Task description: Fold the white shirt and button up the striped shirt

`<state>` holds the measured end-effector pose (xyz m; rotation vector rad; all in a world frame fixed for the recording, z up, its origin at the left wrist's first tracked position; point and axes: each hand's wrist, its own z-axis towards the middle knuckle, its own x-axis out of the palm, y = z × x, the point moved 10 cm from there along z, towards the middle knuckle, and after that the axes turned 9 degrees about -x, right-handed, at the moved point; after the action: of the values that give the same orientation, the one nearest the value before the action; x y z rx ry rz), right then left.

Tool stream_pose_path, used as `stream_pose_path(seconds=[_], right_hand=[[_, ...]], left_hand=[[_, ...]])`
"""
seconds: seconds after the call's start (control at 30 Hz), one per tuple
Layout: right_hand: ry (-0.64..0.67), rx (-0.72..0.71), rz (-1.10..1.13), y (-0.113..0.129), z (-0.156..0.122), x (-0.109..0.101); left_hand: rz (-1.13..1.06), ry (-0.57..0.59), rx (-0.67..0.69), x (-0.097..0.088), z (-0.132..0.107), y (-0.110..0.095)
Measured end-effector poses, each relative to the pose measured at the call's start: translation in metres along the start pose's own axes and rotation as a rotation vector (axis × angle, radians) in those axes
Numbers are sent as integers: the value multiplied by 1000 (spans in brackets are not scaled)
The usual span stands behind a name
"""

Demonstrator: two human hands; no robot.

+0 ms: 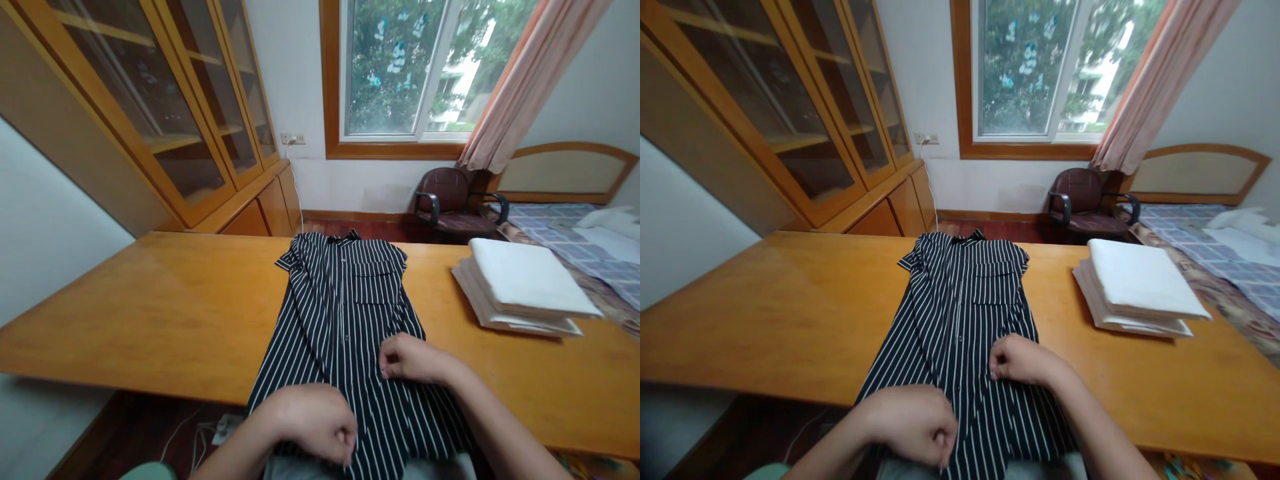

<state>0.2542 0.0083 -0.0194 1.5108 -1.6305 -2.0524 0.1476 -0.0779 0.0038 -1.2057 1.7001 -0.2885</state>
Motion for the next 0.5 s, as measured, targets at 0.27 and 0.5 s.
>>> stream_pose_path(seconds=[0.27,0.5], right_hand=[[-166,67,114,3,12,-38],[-608,-70,-514,-6,47,-83]], left_hand=[[-88,-798,-103,-144,-14,38],[217,-1003,-418,-156,30,126]])
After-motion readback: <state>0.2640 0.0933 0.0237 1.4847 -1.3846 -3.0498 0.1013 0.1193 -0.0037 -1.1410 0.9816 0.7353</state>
